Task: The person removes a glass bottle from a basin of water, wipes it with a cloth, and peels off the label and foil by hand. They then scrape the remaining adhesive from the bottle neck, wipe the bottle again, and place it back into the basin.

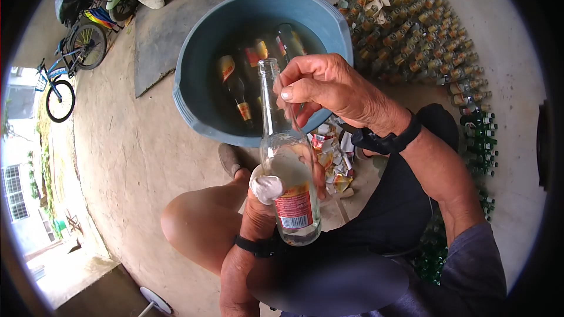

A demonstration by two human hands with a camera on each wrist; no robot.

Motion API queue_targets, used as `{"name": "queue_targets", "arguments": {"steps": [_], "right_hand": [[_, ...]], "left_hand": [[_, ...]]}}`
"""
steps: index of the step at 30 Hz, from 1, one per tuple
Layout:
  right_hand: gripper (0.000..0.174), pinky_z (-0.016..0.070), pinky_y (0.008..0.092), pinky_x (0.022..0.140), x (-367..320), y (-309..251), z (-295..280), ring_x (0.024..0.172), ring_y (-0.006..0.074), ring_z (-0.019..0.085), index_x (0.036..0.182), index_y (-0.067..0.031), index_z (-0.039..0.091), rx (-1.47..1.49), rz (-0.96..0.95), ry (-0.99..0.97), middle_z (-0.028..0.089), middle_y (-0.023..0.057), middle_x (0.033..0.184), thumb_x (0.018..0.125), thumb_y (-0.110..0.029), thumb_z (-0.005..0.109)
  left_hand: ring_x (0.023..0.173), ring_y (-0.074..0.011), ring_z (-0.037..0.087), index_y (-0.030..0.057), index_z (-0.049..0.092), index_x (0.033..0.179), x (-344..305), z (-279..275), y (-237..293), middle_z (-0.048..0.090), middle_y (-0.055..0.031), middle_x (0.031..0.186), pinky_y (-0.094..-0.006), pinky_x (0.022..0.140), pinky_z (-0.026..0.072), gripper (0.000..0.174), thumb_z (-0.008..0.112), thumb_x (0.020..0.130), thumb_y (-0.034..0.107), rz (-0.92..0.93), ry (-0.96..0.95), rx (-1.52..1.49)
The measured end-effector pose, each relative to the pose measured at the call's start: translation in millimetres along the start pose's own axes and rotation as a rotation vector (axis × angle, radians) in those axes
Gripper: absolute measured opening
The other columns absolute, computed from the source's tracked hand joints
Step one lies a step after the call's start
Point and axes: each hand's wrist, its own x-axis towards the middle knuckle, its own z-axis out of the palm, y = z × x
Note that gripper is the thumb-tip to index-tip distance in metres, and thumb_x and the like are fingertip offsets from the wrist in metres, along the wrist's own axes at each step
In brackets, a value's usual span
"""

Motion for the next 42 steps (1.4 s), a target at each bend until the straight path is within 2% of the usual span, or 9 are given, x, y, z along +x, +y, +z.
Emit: {"name": "queue_targets", "arguments": {"steps": [2, 5, 10, 13, 19, 26, 31, 35, 42], "right_hand": [[0.019, 0.0652, 0.0337, 0.069, 0.0, 1.3, -0.8, 0.081, 0.0165, 0.073, 0.106, 0.0055, 0.068, 0.031, -0.001, -0.013, 0.073, 0.0101, 0.091, 0.098, -0.012, 0.068], [0.019, 0.0653, 0.0337, 0.068, -0.8, 3.9, 0.2, 0.080, 0.0162, 0.073, 0.106, 0.0049, 0.069, 0.048, -0.010, 0.005, 0.072, 0.0099, 0.091, 0.097, -0.012, 0.068], [0.019, 0.0657, 0.0337, 0.068, -2.0, 2.3, 2.1, 0.082, 0.0156, 0.072, 0.106, 0.0050, 0.068, 0.102, 0.004, -0.013, 0.072, 0.0098, 0.094, 0.097, -0.011, 0.069], [0.018, 0.0659, 0.0335, 0.069, -2.6, -0.9, 2.8, 0.084, 0.0153, 0.072, 0.107, 0.0050, 0.068, 0.097, 0.013, -0.021, 0.071, 0.0094, 0.094, 0.096, -0.010, 0.069], [0.020, 0.0664, 0.0333, 0.068, -2.2, 2.8, 0.4, 0.083, 0.0151, 0.072, 0.107, 0.0052, 0.069, 0.084, -0.024, -0.044, 0.071, 0.0093, 0.093, 0.096, -0.012, 0.071], [0.020, 0.0649, 0.0331, 0.064, -4.8, -1.8, 3.0, 0.083, 0.0152, 0.071, 0.103, 0.0058, 0.069, -0.054, 0.019, 0.042, 0.071, 0.0091, 0.090, 0.097, -0.013, 0.070], [0.021, 0.0656, 0.0338, 0.067, -6.3, -2.8, -1.3, 0.084, 0.0159, 0.072, 0.105, 0.0038, 0.065, -0.053, 0.059, 0.019, 0.071, 0.0099, 0.094, 0.094, -0.014, 0.068], [0.022, 0.0648, 0.0338, 0.064, -6.3, 0.0, -2.3, 0.083, 0.0162, 0.072, 0.102, 0.0051, 0.068, -0.026, 0.023, 0.028, 0.071, 0.0094, 0.089, 0.097, -0.016, 0.068], [0.021, 0.0640, 0.0316, 0.063, -6.5, 0.2, 0.4, 0.082, 0.0139, 0.070, 0.100, 0.0053, 0.067, -0.089, 0.018, 0.032, 0.071, 0.0084, 0.089, 0.095, -0.015, 0.069]], "left_hand": [[0.085, -0.0332, 0.067, -0.0021, 0.057, 0.127, -6.4, 2.2, -1.7, 0.066, -0.0221, 0.096, -0.0452, 0.076, 0.0581, 0.069, 0.064, 0.096, 0.060, -0.036, 0.062, -0.082], [0.082, -0.0337, 0.067, -0.0033, 0.055, 0.129, -4.0, -0.2, -1.6, 0.066, -0.0231, 0.096, -0.0458, 0.073, 0.0583, 0.081, 0.064, 0.092, 0.068, -0.033, -0.037, -0.174], [0.076, -0.0342, 0.068, -0.0045, 0.054, 0.128, -1.3, 0.6, -2.9, 0.066, -0.0234, 0.093, -0.0435, 0.067, 0.0576, 0.104, 0.063, 0.079, 0.087, -0.019, -0.069, -0.237], [0.074, -0.0345, 0.067, -0.0047, 0.054, 0.127, -2.2, 6.2, -4.0, 0.065, -0.0234, 0.090, -0.0427, 0.066, 0.0573, 0.110, 0.063, 0.075, 0.091, -0.016, -0.019, -0.294], [0.074, -0.0332, 0.067, -0.0042, 0.054, 0.125, -2.3, 2.1, -1.9, 0.065, -0.0225, 0.089, -0.0423, 0.066, 0.0570, 0.107, 0.062, 0.076, 0.090, -0.048, -0.081, -0.308], [0.081, -0.0318, 0.067, -0.0011, 0.055, 0.124, -1.9, 2.8, -5.8, 0.066, -0.0202, 0.094, -0.0419, 0.072, 0.0569, 0.097, 0.060, 0.082, 0.086, -0.042, 0.016, -0.151], [0.082, -0.0318, 0.067, -0.0005, 0.056, 0.124, -2.2, 4.5, -4.4, 0.066, -0.0199, 0.096, -0.0419, 0.073, 0.0569, 0.092, 0.060, 0.084, 0.082, -0.069, 0.054, -0.069], [0.081, -0.0316, 0.067, -0.0004, 0.056, 0.123, 0.5, 2.5, -3.6, 0.066, -0.0197, 0.095, -0.0419, 0.073, 0.0570, 0.091, 0.060, 0.085, 0.082, -0.052, 0.015, -0.046], [0.083, -0.0312, 0.068, -0.0006, 0.056, 0.124, 1.9, -0.6, -5.4, 0.067, -0.0200, 0.096, -0.0416, 0.074, 0.0573, 0.094, 0.059, 0.084, 0.084, -0.050, 0.001, -0.049]]}}
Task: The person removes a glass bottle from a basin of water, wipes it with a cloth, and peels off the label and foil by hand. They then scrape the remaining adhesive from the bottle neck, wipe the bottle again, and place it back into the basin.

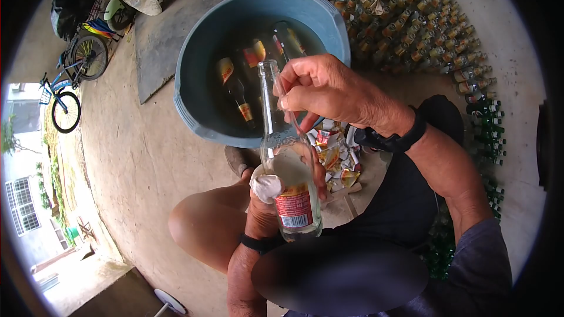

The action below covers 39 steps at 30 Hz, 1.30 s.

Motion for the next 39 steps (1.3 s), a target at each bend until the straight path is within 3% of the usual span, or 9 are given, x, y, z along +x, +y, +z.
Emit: {"name": "queue_targets", "arguments": {"steps": [6, 8, 11, 15, 18, 23, 32, 36, 39], "right_hand": [[0.022, 0.0620, 0.0294, 0.061, 0.1, 0.2, 3.0, 0.077, 0.0118, 0.069, 0.096, 0.0055, 0.066, -0.060, -0.002, 0.017, 0.071, 0.0070, 0.086, 0.093, -0.015, 0.071], [0.022, 0.0618, 0.0292, 0.061, -0.3, -0.3, 3.2, 0.077, 0.0116, 0.069, 0.096, 0.0057, 0.066, -0.075, 0.016, 0.032, 0.071, 0.0069, 0.086, 0.093, -0.016, 0.071], [0.023, 0.0620, 0.0295, 0.061, -0.3, 1.3, 1.0, 0.077, 0.0116, 0.069, 0.096, 0.0058, 0.066, -0.130, 0.004, 0.044, 0.071, 0.0076, 0.087, 0.092, -0.016, 0.071], [0.023, 0.0624, 0.0305, 0.063, -1.9, 1.6, -2.4, 0.077, 0.0125, 0.070, 0.097, 0.0059, 0.066, -0.040, 0.005, 0.002, 0.071, 0.0079, 0.087, 0.094, -0.016, 0.070], [0.022, 0.0626, 0.0309, 0.064, -3.9, 1.1, -2.9, 0.077, 0.0136, 0.070, 0.098, 0.0056, 0.067, 0.039, 0.005, 0.000, 0.072, 0.0082, 0.087, 0.095, -0.016, 0.069], [0.020, 0.0628, 0.0305, 0.067, -5.3, -0.3, -4.8, 0.076, 0.0138, 0.071, 0.100, 0.0046, 0.068, 0.107, 0.018, -0.003, 0.072, 0.0079, 0.087, 0.097, -0.015, 0.067], [0.016, 0.0569, 0.0274, 0.061, -6.9, 4.7, 4.9, 0.066, 0.0100, 0.068, 0.096, 0.0044, 0.070, -0.174, -0.116, 0.108, 0.070, 0.0052, 0.080, 0.096, -0.008, 0.060], [0.020, 0.0543, 0.0266, 0.059, -15.4, -4.4, 8.7, 0.063, 0.0087, 0.065, 0.092, 0.0027, 0.071, -0.225, -0.160, 0.075, 0.069, 0.0038, 0.075, 0.099, -0.015, 0.067], [0.023, 0.0523, 0.0262, 0.058, -23.8, -14.2, 11.3, 0.061, 0.0077, 0.063, 0.090, 0.0005, 0.070, -0.229, -0.093, -0.022, 0.070, 0.0023, 0.076, 0.100, -0.020, 0.072]], "left_hand": [[0.094, -0.0326, 0.070, -0.0032, 0.056, 0.131, -3.9, -17.6, -2.1, 0.070, -0.0233, 0.106, -0.0439, 0.083, 0.0595, 0.095, 0.064, 0.085, 0.079, -0.034, 0.124, 0.171], [0.097, -0.0325, 0.071, -0.0038, 0.056, 0.133, 2.6, -23.1, -4.1, 0.070, -0.0238, 0.109, -0.0449, 0.087, 0.0596, 0.089, 0.068, 0.088, 0.072, -0.011, -0.028, 0.004], [0.078, -0.0342, 0.067, -0.0047, 0.057, 0.124, 6.8, -2.9, 4.5, 0.066, -0.0237, 0.091, -0.0434, 0.073, 0.0585, 0.086, 0.077, 0.080, 0.066, 0.026, 0.150, 0.329], [0.087, -0.0342, 0.069, -0.0029, 0.055, 0.135, 4.6, -15.2, 1.0, 0.068, -0.0235, 0.101, -0.0453, 0.080, 0.0585, 0.094, 0.063, 0.086, 0.076, 0.015, -0.016, 0.205], [0.070, -0.0315, 0.064, -0.0043, 0.055, 0.133, -4.9, 17.5, -2.7, 0.066, -0.0202, 0.087, -0.0393, 0.063, 0.0558, 0.103, 0.058, 0.082, 0.086, -0.035, 0.258, -0.019], [0.072, -0.0312, 0.065, -0.0056, 0.056, 0.126, -0.2, 5.7, -0.6, 0.065, -0.0219, 0.087, -0.0408, 0.063, 0.0561, 0.102, 0.057, 0.081, 0.087, -0.008, -0.018, -0.169], [0.081, -0.0329, 0.066, -0.0028, 0.055, 0.120, 7.4, -2.6, 6.9, 0.066, -0.0216, 0.091, -0.0426, 0.074, 0.0565, 0.085, 0.079, 0.076, 0.066, 0.061, 0.037, -0.017], [0.091, -0.0340, 0.067, -0.0022, 0.054, 0.129, 7.7, 1.0, 12.0, 0.066, -0.0228, 0.102, -0.0454, 0.080, 0.0561, 0.083, 0.077, 0.080, 0.061, 0.136, 0.023, -0.179], [0.094, -0.0337, 0.067, -0.0020, 0.054, 0.132, 10.7, -3.9, 17.3, 0.066, -0.0219, 0.103, -0.0456, 0.082, 0.0569, 0.083, 0.074, 0.082, 0.061, 0.270, 0.036, -0.017]]}}
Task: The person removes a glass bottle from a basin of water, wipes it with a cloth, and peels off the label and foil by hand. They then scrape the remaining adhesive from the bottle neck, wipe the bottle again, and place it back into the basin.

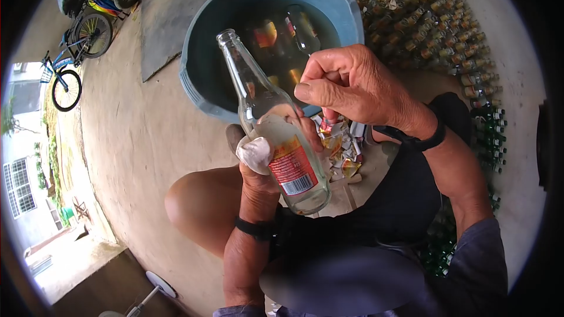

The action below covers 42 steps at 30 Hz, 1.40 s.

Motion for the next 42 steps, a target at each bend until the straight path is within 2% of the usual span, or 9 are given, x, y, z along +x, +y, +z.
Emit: {"name": "queue_targets", "arguments": {"steps": [4, 5, 8, 9, 13, 17, 32, 39, 42], "right_hand": [[0.037, 0.0514, 0.0268, 0.059, -10.0, 4.0, 8.3, 0.064, 0.0078, 0.062, 0.086, 0.0005, 0.067, -0.172, -0.091, -0.098, 0.070, 0.0016, 0.074, 0.094, -0.033, 0.082], [0.048, 0.0541, 0.0299, 0.062, -11.2, 10.2, 12.1, 0.070, 0.0125, 0.065, 0.093, 0.0014, 0.065, -0.175, -0.096, -0.109, 0.070, 0.0060, 0.081, 0.088, -0.040, 0.087], [0.059, 0.0574, 0.0367, 0.073, -15.4, 25.5, 24.5, 0.084, 0.0212, 0.069, 0.105, 0.0020, 0.063, -0.361, -0.243, -0.079, 0.068, 0.0123, 0.092, 0.081, -0.043, 0.093], [0.077, 0.0572, 0.0439, 0.085, -17.1, 26.0, 28.8, 0.100, 0.0318, 0.070, 0.121, 0.0025, 0.056, -0.413, -0.196, -0.098, 0.066, 0.0179, 0.103, 0.075, -0.044, 0.096], [0.092, 0.0561, 0.0478, 0.094, -18.1, 54.0, 55.1, 0.112, 0.0399, 0.070, 0.133, 0.0015, 0.045, -0.410, -0.214, 0.005, 0.067, 0.0230, 0.112, 0.070, -0.038, 0.099], [0.089, 0.0567, 0.0456, 0.096, -15.6, 50.2, 56.6, 0.113, 0.0389, 0.071, 0.131, 0.0007, 0.048, -0.341, -0.172, 0.062, 0.068, 0.0233, 0.117, 0.068, -0.034, 0.100], [0.074, 0.0570, 0.0450, 0.093, -21.0, 42.9, 41.0, 0.109, 0.0379, 0.071, 0.127, 0.0011, 0.052, -0.397, -0.187, 0.030, 0.066, 0.0221, 0.113, 0.072, -0.027, 0.093], [0.067, 0.0572, 0.0492, 0.088, -26.9, 52.7, 48.8, 0.102, 0.0455, 0.070, 0.122, 0.0040, 0.052, -0.556, -0.173, 0.125, 0.064, 0.0262, 0.108, 0.071, -0.022, 0.087], [0.064, 0.0573, 0.0460, 0.086, -26.0, 49.4, 45.0, 0.099, 0.0398, 0.071, 0.120, 0.0042, 0.052, -0.457, -0.233, 0.069, 0.065, 0.0226, 0.105, 0.073, -0.023, 0.087]], "left_hand": [[0.107, -0.0327, 0.069, 0.0007, 0.054, 0.136, -2.6, 10.4, 16.7, 0.066, -0.0193, 0.114, -0.0460, 0.098, 0.0585, 0.083, 0.078, 0.081, 0.057, 0.133, 0.295, 0.165], [0.114, -0.0324, 0.068, 0.0041, 0.053, 0.139, 0.8, -7.1, 16.2, 0.065, -0.0179, 0.122, -0.0467, 0.103, 0.0574, 0.074, 0.080, 0.085, 0.047, 0.182, 0.050, 0.000], [0.117, -0.0325, 0.067, 0.0069, 0.053, 0.141, 2.3, -1.4, 20.4, 0.064, -0.0161, 0.125, -0.0473, 0.105, 0.0562, 0.062, 0.078, 0.092, 0.036, 0.321, 0.102, 0.028], [0.118, -0.0304, 0.066, 0.0086, 0.052, 0.141, 2.3, -2.5, 21.3, 0.064, -0.0147, 0.127, -0.0466, 0.107, 0.0544, 0.053, 0.075, 0.097, 0.024, 0.336, 0.085, -0.045], [0.120, -0.0261, 0.065, 0.0059, 0.053, 0.138, 8.3, 4.7, 20.7, 0.066, -0.0157, 0.129, -0.0437, 0.107, 0.0535, 0.053, 0.078, 0.093, 0.016, 0.427, 0.263, 0.284], [0.118, -0.0264, 0.067, 0.0050, 0.055, 0.136, 12.6, 14.5, 21.8, 0.069, -0.0158, 0.127, -0.0409, 0.105, 0.0549, 0.058, 0.084, 0.089, 0.020, 0.480, 0.283, 0.567], [0.125, -0.0295, 0.063, 0.0079, 0.049, 0.146, 20.3, 26.1, 72.3, 0.065, -0.0167, 0.132, -0.0437, 0.104, 0.0554, 0.056, 0.063, 0.104, 0.042, 0.468, 0.226, 0.199], [0.087, -0.0228, 0.064, 0.0078, 0.064, 0.104, 37.5, 41.2, 111.8, 0.066, -0.0078, 0.090, -0.0431, 0.092, 0.0543, 0.030, 0.058, 0.105, 0.037, 0.488, 0.688, 0.215], [0.075, -0.0195, 0.054, 0.0071, 0.064, 0.100, 39.9, 34.2, 119.2, 0.057, -0.0049, 0.082, -0.0360, 0.079, 0.0507, 0.022, 0.060, 0.103, 0.028, 0.488, 0.362, 0.333]]}}
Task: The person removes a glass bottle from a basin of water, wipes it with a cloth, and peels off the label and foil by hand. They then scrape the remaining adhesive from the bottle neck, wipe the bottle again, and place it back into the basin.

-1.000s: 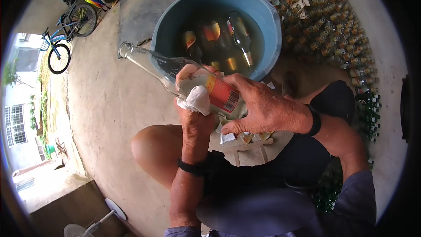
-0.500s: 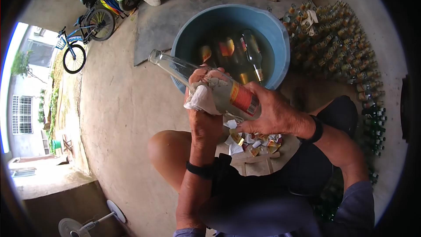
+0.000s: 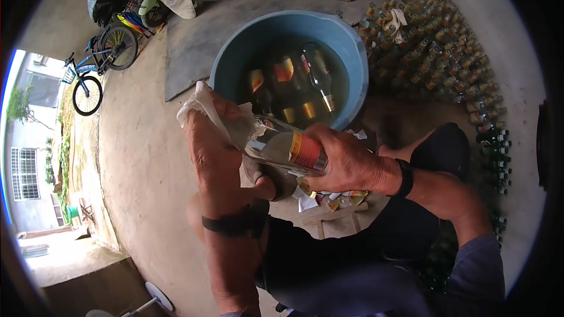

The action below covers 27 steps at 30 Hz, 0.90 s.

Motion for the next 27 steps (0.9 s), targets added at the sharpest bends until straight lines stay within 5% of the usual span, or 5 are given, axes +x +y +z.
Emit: {"name": "queue_targets", "arguments": {"steps": [8, 10, 13, 20, 27], "right_hand": [[0.078, 0.0566, 0.0369, 0.090, 8.5, -17.2, -31.0, 0.100, 0.0209, 0.070, 0.139, 0.0035, 0.056, 0.713, 0.302, -0.589, 0.070, 0.0132, 0.113, 0.073, -0.022, 0.087], [0.077, 0.0569, 0.0377, 0.091, 10.2, -16.9, -29.0, 0.100, 0.0217, 0.070, 0.139, 0.0033, 0.055, 0.747, 0.360, -0.618, 0.070, 0.0131, 0.111, 0.073, -0.022, 0.087], [0.074, 0.0583, 0.0394, 0.088, 6.1, 12.5, 0.3, 0.095, 0.0251, 0.073, 0.136, 0.0026, 0.056, 0.394, -0.032, -0.234, 0.071, 0.0147, 0.109, 0.073, -0.020, 0.087], [0.067, 0.0589, 0.0434, 0.084, 21.2, 3.6, -23.3, 0.096, 0.0422, 0.074, 0.125, 0.0013, 0.056, -0.297, 0.153, 0.024, 0.073, 0.0226, 0.096, 0.071, -0.020, 0.087], [0.064, 0.0596, 0.0374, 0.074, 15.6, 10.1, -20.4, 0.085, 0.0220, 0.071, 0.123, 0.0050, 0.060, 0.553, 0.070, -0.396, 0.072, 0.0127, 0.100, 0.070, -0.022, 0.085]], "left_hand": [[0.065, -0.0098, 0.051, 0.0038, 0.059, 0.116, 27.3, 9.0, 6.9, 0.056, 0.0045, 0.074, -0.0254, 0.070, 0.0461, 0.025, 0.068, 0.103, 0.022, -0.134, -0.692, -0.477], [0.063, -0.0103, 0.050, 0.0049, 0.058, 0.113, 31.3, 0.3, 0.4, 0.054, 0.0049, 0.072, -0.0273, 0.069, 0.0448, 0.021, 0.066, 0.103, 0.022, -0.158, -0.623, -0.449], [0.062, -0.0147, 0.048, 0.0052, 0.060, 0.108, 36.1, -11.4, -8.0, 0.052, 0.0005, 0.072, -0.0312, 0.062, 0.0431, 0.026, 0.056, 0.106, 0.031, -0.164, -0.439, -0.283], [0.070, -0.0209, 0.055, 0.0054, 0.065, 0.106, 34.5, -9.7, -31.7, 0.054, -0.0045, 0.076, -0.0428, 0.071, 0.0505, 0.024, 0.059, 0.105, 0.028, -0.037, 0.081, -0.063], [0.059, -0.0134, 0.045, 0.0074, 0.065, 0.104, 35.2, -6.3, -15.9, 0.045, 0.0042, 0.066, -0.0353, 0.067, 0.0487, 0.025, 0.059, 0.106, 0.032, -0.193, -0.421, -0.371]]}}
